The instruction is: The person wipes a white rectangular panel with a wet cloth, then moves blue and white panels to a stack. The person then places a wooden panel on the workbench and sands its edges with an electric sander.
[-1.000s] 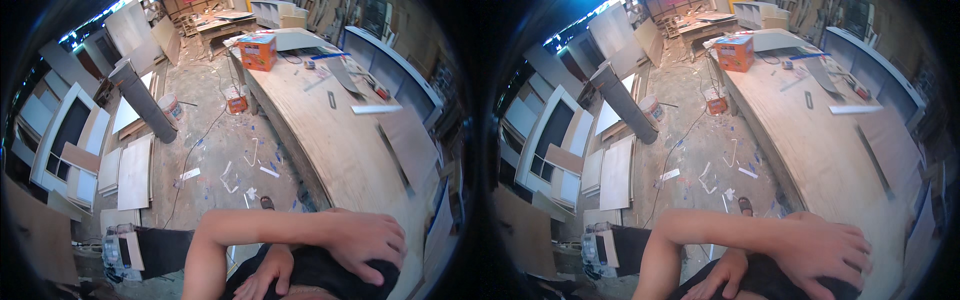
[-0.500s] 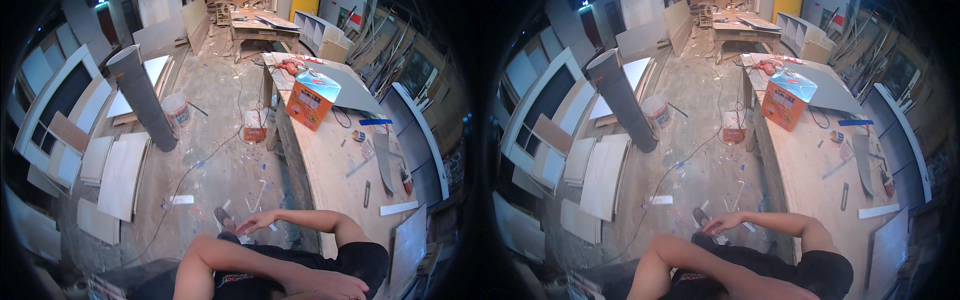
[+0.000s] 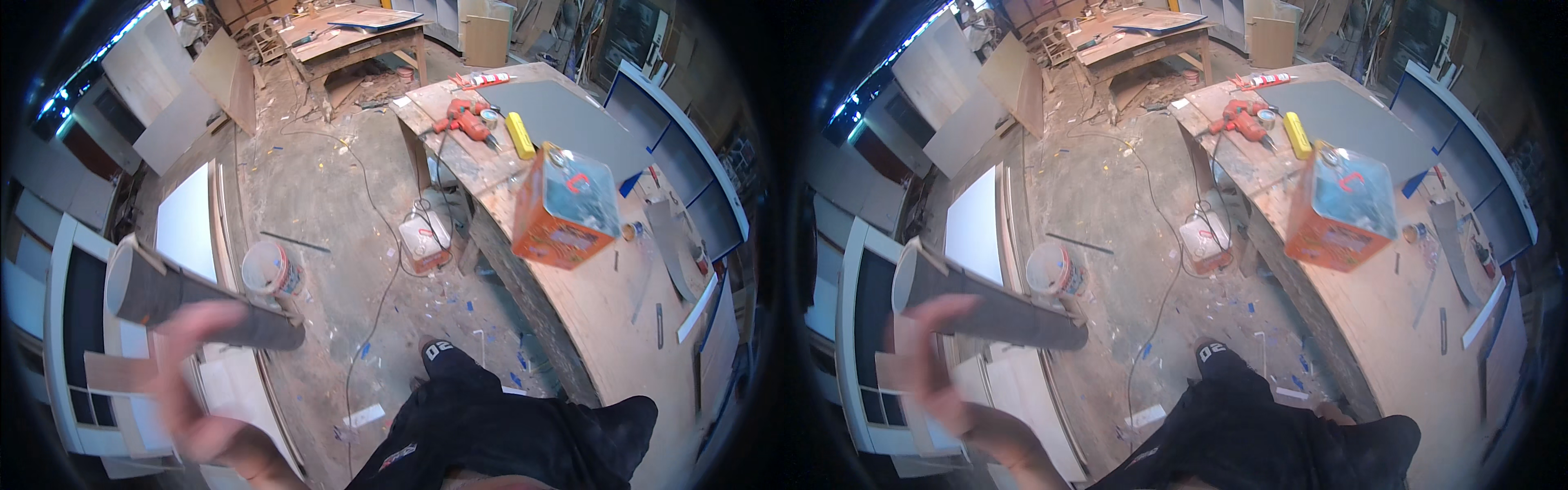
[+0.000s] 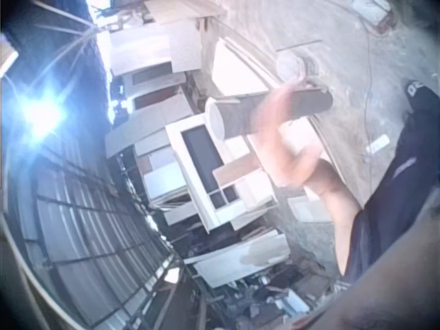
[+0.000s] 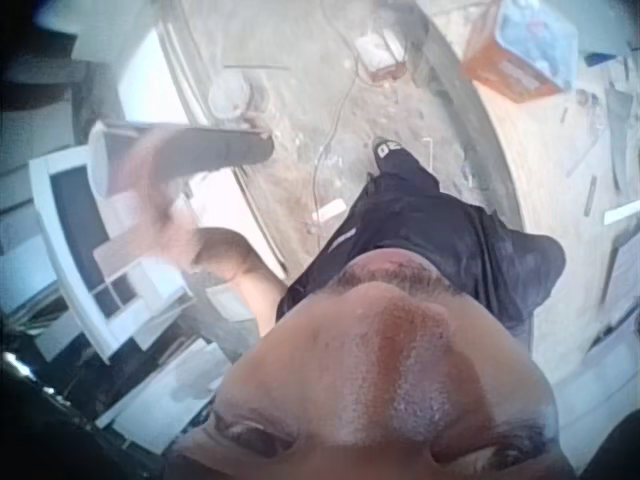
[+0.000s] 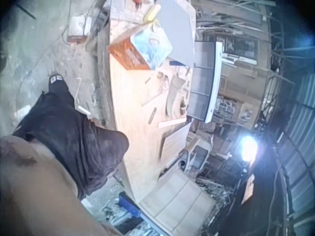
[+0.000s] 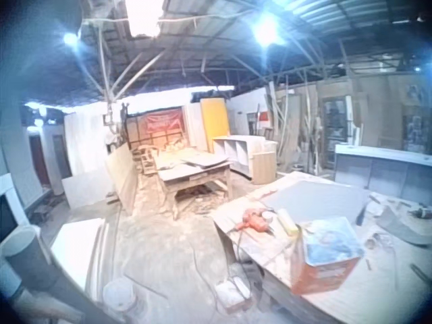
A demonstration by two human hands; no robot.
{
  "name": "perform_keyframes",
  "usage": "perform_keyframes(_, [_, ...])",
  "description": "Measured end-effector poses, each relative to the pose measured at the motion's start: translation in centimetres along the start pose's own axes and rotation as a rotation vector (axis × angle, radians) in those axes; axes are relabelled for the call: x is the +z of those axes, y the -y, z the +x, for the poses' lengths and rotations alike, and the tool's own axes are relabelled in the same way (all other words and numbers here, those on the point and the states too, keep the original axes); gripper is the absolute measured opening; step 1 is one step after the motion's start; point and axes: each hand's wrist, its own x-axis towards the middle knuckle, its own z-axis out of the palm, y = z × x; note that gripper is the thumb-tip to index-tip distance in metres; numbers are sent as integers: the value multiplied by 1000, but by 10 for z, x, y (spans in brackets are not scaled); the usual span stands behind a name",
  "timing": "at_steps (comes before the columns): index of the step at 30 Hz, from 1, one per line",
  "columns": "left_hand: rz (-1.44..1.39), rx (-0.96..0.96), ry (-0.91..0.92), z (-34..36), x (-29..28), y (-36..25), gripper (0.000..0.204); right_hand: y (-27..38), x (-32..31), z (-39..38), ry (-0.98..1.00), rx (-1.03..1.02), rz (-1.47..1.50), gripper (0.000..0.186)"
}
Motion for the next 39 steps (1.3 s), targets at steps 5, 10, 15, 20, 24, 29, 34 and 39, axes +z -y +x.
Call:
perform_keyframes(5, [303, 809, -76, 172, -33, 64, 67, 137, -148, 91, -19, -14, 166, 37])
perform_keyframes(10, [369, 882, -39, 301, -66, 205, 66, 301, -452, 227, -135, -213, -100, 41])
perform_keyframes(15, [285, 951, 24, 451, -62, 301, 65, 522, -818, 253, -934, -654, 286, 46])
perform_keyframes(20, [241, 979, 47, 584, -49, 425, 64, 667, -1076, 181, -870, -990, 329, 41])
perform_keyframes(24, [181, 1040, 91, 708, -31, 524, 63, 688, -1157, 184, -786, -973, 354, 42])
perform_keyframes(29, [57, 1199, 60, 883, -26, 607, 63, 626, -1156, 283, -674, -725, 620, 41])
perform_keyframes(34, [-68, 1308, 39, 1044, -14, 654, 62, 631, -1178, 260, -548, -569, 1190, 36])
perform_keyframes(39, [-389, 1162, -49, 1194, 93, 743, 61, 602, -1275, 326, -641, -476, 1353, 34])
